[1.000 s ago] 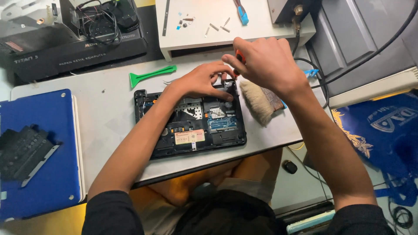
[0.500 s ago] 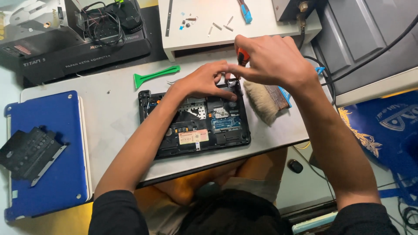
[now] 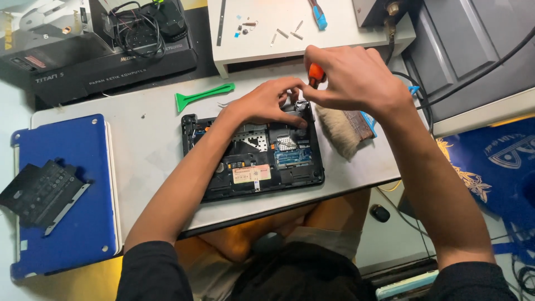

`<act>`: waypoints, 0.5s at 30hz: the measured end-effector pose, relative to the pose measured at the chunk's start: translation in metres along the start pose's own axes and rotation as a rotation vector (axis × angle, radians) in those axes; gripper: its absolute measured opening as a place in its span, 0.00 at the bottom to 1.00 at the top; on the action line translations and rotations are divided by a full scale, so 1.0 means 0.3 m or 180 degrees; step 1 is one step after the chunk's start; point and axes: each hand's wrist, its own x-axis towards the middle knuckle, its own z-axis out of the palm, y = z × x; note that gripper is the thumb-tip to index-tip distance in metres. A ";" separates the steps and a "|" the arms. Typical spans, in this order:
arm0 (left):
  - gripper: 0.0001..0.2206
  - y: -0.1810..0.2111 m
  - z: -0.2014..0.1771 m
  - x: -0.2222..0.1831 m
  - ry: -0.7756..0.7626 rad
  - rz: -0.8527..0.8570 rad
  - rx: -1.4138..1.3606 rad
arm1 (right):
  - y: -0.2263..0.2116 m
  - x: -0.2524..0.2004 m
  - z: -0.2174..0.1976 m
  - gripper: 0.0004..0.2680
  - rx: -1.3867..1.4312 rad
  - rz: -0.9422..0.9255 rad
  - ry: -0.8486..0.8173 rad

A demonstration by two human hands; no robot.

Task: Disassembling a laptop to remove internal components, involving unscrewing parts and disconnecting ribbon cables.

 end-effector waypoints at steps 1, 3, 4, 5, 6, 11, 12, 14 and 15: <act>0.31 -0.006 0.003 0.001 -0.0001 -0.0006 -0.0003 | 0.009 0.002 0.014 0.16 0.0005 -0.0003 -0.0005; 0.33 -0.015 0.004 0.007 -0.0047 0.0076 0.0032 | 0.029 0.009 0.038 0.16 -0.0233 -0.0164 0.0344; 0.33 -0.015 0.000 0.008 -0.0044 0.0081 0.0040 | 0.033 0.002 0.029 0.16 -0.0238 -0.0165 0.0353; 0.33 -0.017 0.001 0.006 -0.0053 0.0103 0.0058 | 0.036 -0.004 0.022 0.13 -0.0180 -0.0223 0.0403; 0.32 -0.019 0.000 0.003 -0.0061 0.0125 0.0077 | 0.039 -0.010 0.015 0.11 -0.0123 -0.0281 0.0452; 0.25 -0.041 -0.003 0.003 -0.0011 0.0152 -0.0206 | 0.074 -0.032 0.002 0.11 -0.0186 -0.0243 0.0554; 0.22 -0.036 -0.008 -0.001 -0.0030 0.0121 -0.0338 | 0.078 -0.038 -0.006 0.10 -0.0229 -0.0247 0.0672; 0.24 -0.057 -0.002 0.009 -0.0028 0.0165 -0.0313 | 0.080 -0.037 0.002 0.10 -0.0183 -0.0184 0.0598; 0.26 -0.067 0.001 0.015 -0.0029 0.0210 -0.0287 | 0.082 -0.037 0.005 0.10 -0.0137 -0.0118 0.0526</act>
